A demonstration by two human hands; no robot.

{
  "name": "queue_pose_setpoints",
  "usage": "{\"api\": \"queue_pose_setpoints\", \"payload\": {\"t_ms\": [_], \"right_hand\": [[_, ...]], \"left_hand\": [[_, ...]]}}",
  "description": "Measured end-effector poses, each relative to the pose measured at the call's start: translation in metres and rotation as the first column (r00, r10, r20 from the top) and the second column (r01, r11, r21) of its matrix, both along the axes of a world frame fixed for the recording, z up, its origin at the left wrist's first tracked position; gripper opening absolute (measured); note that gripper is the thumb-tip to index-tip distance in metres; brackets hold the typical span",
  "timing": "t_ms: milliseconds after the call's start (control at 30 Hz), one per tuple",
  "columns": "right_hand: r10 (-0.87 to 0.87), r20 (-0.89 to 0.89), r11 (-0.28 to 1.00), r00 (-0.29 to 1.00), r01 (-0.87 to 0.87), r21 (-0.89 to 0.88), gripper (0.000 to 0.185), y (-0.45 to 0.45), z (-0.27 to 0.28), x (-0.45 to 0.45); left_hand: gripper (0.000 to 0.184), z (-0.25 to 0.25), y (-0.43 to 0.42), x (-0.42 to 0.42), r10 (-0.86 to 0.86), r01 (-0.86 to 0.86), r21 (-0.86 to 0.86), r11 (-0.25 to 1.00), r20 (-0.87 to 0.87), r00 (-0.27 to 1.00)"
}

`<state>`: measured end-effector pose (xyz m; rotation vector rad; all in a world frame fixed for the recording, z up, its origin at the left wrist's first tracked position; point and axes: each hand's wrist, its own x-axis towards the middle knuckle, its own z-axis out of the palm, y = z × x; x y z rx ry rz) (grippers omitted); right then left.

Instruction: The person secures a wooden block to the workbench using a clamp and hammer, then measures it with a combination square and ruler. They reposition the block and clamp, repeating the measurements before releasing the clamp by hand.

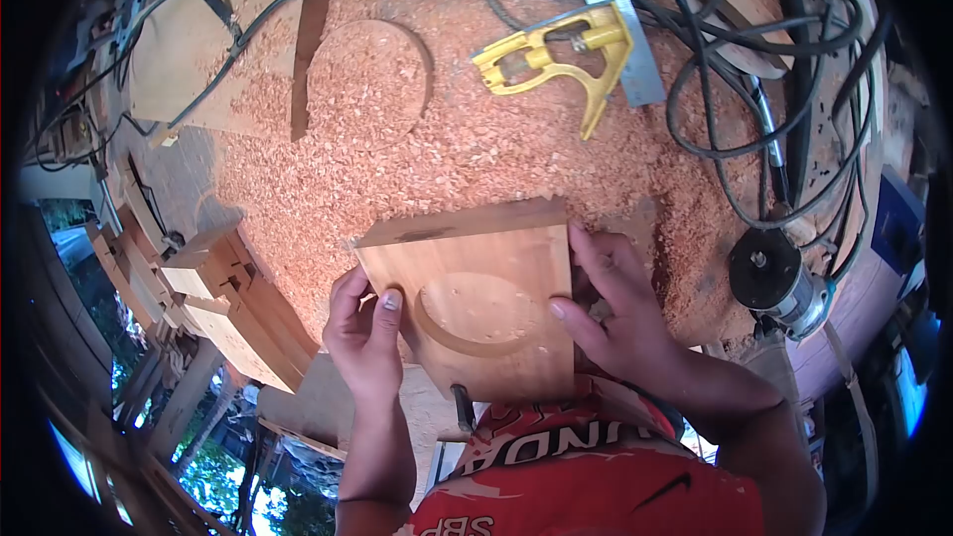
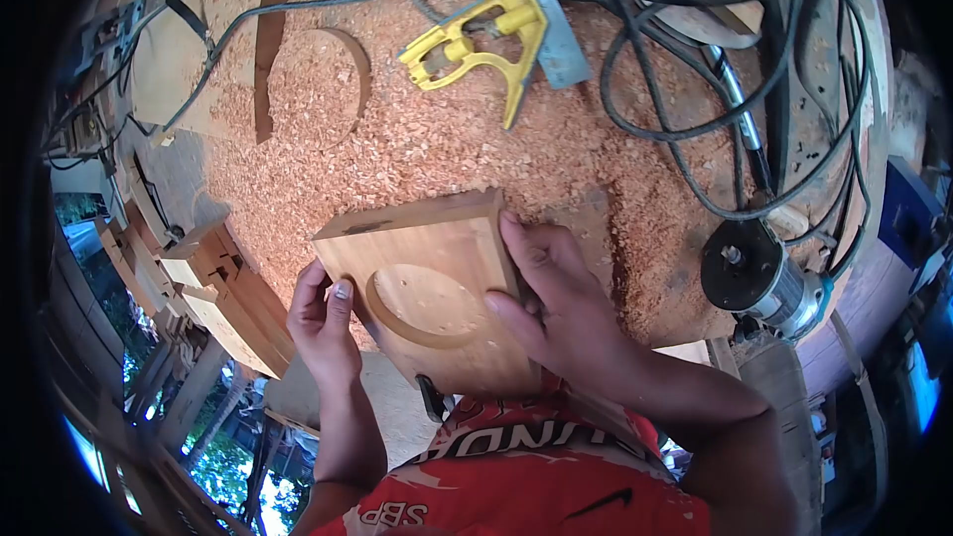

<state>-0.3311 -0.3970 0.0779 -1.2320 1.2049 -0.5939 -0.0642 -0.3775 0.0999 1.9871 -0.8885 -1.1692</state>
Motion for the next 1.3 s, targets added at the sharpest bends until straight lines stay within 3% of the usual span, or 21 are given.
{"api": "queue_pose_setpoints", "payload": {"t_ms": [133, 300, 433, 500, 600, 733, 1033, 1200, 1233, 1267, 1300], "right_hand": [[-0.003, 0.007, 0.999, 1.000, 0.002, 0.038, 0.071, 0.004, -0.002, 0.000], [-0.082, 0.006, 0.982, 0.997, 0.081, -0.172, 0.068, 0.015, -0.015, 0.006], [-0.137, -0.012, 0.964, 0.991, 0.131, -0.232, 0.062, 0.018, -0.010, 0.007], [-0.157, -0.003, 0.978, 0.988, 0.155, -0.140, 0.057, 0.017, -0.007, 0.008], [-0.166, -0.011, 0.977, 0.986, 0.163, -0.136, 0.056, 0.018, -0.009, 0.010], [-0.192, 0.004, 0.974, 0.981, 0.191, -0.119, 0.056, 0.018, -0.012, 0.013], [-0.209, -0.077, 0.975, 0.975, 0.202, -0.090, 0.056, 0.017, -0.014, 0.015], [-0.217, -0.117, 0.974, 0.969, 0.207, -0.097, 0.062, 0.026, 0.003, 0.015], [-0.111, -0.275, 0.985, 0.955, 0.068, -0.161, 0.067, 0.030, 0.010, 0.012], [-0.012, -0.431, 0.978, 0.902, -0.080, -0.195, 0.072, 0.037, 0.014, 0.011], [-0.014, -0.429, 0.979, 0.903, -0.075, -0.191, 0.072, 0.044, 0.012, 0.014]], "left_hand": [[0.030, 0.011, -0.012, 0.006, -0.121, 0.115, 0.075, 0.991, 0.075, 0.990], [0.029, 0.015, -0.018, 0.004, -0.156, 0.139, 0.140, 0.980, 0.119, 0.981], [0.027, 0.014, -0.021, 0.005, -0.175, 0.148, 0.166, 0.975, 0.157, 0.972], [0.026, 0.018, -0.026, 0.002, -0.180, 0.153, 0.167, 0.974, 0.162, 0.970], [0.026, 0.019, -0.031, 0.007, -0.142, 0.136, 0.210, 0.968, 0.015, 0.990], [0.025, 0.015, -0.034, 0.015, -0.167, 0.174, 0.191, 0.966, -0.054, 0.985], [0.024, 0.006, -0.002, 0.014, -0.214, 0.216, 0.063, 0.974, -0.035, 0.976], [0.024, 0.005, 0.036, 0.016, -0.292, 0.280, 0.098, 0.955, 0.128, 0.948], [0.027, 0.004, 0.039, 0.017, -0.346, 0.317, 0.160, 0.935, 0.202, 0.916], [0.041, -0.003, 0.043, 0.019, -0.364, 0.340, 0.135, 0.931, 0.245, 0.899], [0.041, 0.001, 0.044, 0.016, -0.368, 0.343, 0.139, 0.929, 0.246, 0.897]]}}
